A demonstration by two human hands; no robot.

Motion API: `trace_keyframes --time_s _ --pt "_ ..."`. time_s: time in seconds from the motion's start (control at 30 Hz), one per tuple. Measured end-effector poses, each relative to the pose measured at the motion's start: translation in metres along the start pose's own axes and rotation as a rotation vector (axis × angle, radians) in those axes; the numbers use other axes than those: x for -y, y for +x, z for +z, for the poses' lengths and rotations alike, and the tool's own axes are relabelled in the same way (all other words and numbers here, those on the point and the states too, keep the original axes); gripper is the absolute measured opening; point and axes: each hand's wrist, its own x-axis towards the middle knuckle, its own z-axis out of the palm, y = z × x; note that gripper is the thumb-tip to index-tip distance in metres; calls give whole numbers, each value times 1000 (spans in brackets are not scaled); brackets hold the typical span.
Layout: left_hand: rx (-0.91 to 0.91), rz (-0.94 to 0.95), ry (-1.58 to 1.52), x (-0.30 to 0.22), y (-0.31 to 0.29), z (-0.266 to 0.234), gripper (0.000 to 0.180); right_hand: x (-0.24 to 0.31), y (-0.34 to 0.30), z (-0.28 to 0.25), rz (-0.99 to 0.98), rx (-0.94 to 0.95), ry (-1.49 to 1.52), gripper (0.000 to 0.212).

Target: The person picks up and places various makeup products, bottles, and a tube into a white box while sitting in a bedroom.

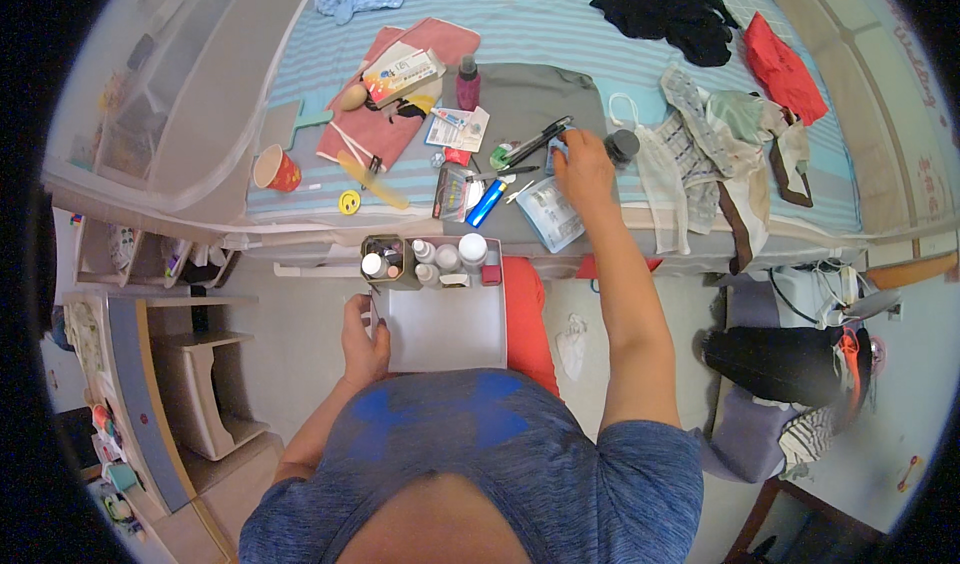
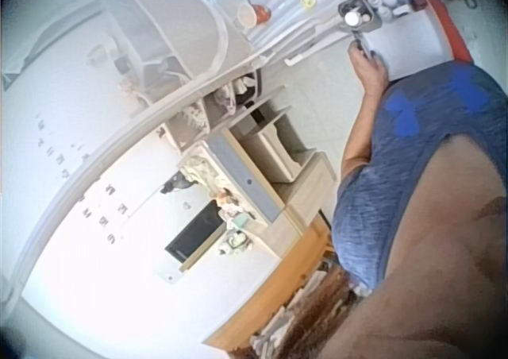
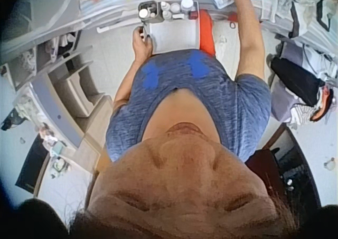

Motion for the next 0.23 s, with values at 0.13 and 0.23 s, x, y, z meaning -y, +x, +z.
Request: trace_keyframes --time_s 0.13,0.23 --pt "13 -20 0 2 0 0 43 34 -45 -12 -200 69 100 52" --pt "16 -3 -23 3 1 1 44 28 -75 -4 -223 185 -45 62"
